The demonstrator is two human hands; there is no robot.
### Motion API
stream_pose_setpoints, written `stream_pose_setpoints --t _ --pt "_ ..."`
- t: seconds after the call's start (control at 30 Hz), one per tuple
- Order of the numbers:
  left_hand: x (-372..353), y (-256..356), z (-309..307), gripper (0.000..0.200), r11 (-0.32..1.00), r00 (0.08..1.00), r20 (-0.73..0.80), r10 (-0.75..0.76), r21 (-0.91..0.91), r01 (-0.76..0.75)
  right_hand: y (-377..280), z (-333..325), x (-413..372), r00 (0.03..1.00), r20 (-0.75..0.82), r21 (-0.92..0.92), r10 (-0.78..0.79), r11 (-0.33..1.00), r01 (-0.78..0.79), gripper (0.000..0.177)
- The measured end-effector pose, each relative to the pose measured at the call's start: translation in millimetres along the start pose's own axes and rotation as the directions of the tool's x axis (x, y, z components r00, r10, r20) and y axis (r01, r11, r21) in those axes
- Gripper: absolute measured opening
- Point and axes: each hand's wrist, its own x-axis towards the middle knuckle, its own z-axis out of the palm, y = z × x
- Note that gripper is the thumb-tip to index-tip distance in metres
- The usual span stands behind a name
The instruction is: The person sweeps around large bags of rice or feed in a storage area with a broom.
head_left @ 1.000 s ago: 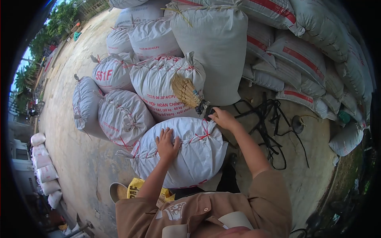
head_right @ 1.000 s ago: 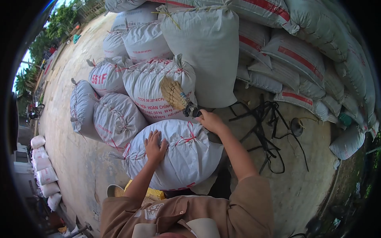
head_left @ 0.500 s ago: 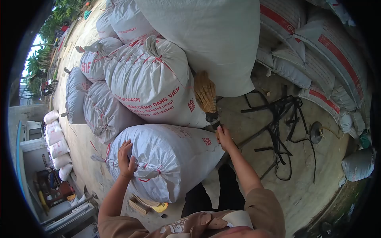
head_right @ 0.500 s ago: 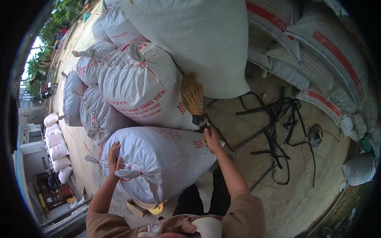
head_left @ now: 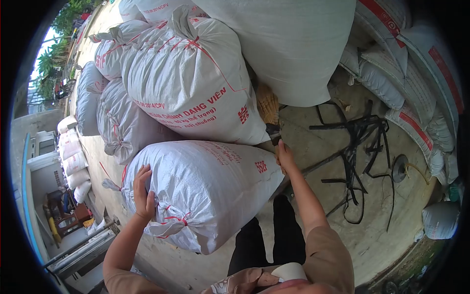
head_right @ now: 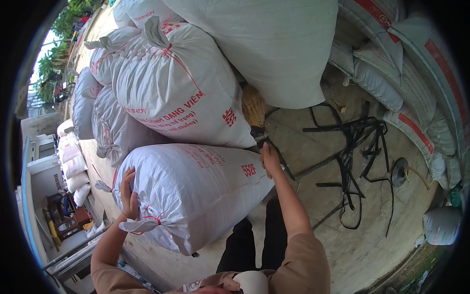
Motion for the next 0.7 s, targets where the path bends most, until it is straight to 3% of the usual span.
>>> stream_pose_setpoints --t 0.07,0.1,0.17,0.3,0.33,0.37,0.4,0.47,0.5,0.57,0.63,0.7 --pt "2 2 -2 0.052 0.999 1.0 0.005 0.027 0.024 -0.027 -39 12 -34 0.937 0.189 0.171 -0.293 0.95 0.263 0.047" --pt "2 3 -2 0.051 0.999 1.0 0.002 0.017 0.036 -0.017 -42 24 -39 0.936 0.194 0.167 -0.294 0.95 0.264 0.047" --pt "1 1 -2 0.051 0.999 1.0 -0.007 0.018 0.035 -0.018 -42 43 -50 0.817 0.239 0.27 -0.525 0.844 0.464 0.042" --pt "1 1 -2 0.052 0.999 1.0 -0.001 0.018 0.043 -0.018 32 50 17 0.881 0.092 0.109 -0.464 0.884 0.454 0.044" --pt "3 0 -1 0.052 0.998 0.999 0.006 0.036 0.044 -0.036 31 35 23 0.987 0.152 0.002 -0.062 0.998 0.062 0.046" --pt "2 -1 0 0.052 0.998 0.999 -0.003 0.037 0.04 -0.037 32 21 29 0.918 0.172 -0.114 0.357 0.933 -0.342 0.049" --pt "-1 -3 0 0.052 0.999 0.999 -0.002 0.037 0.037 -0.036 39 6 35 0.915 0.171 -0.092 0.366 0.93 -0.355 0.049" --pt "-1 -7 2 0.052 0.997 0.998 0.013 0.06 0.038 -0.06 49 -20 49 0.914 0.238 -0.511 0.329 0.843 -0.17 0.054" --pt "-2 -9 3 0.053 0.998 0.998 0.001 0.056 0.013 -0.056 39 -21 42 0.915 0.23 -0.5 0.332 0.847 -0.181 0.054" --pt "-2 -9 4 0.054 0.999 0.999 -0.009 0.048 -0.002 -0.048 -16 -18 4 0.995 0.08 -0.179 -0.066 0.981 0.079 0.056" --pt "-2 -8 5 0.054 0.999 0.999 0.002 0.051 -0.01 -0.051 -59 -16 -8 0.947 0.295 0.346 -0.125 0.938 0.016 0.056" --pt "-3 -12 6 0.055 0.998 0.999 0.007 0.044 -0.037 -0.044 -71 10 -14 0.916 0.373 0.324 -0.147 0.946 0.02 0.056"
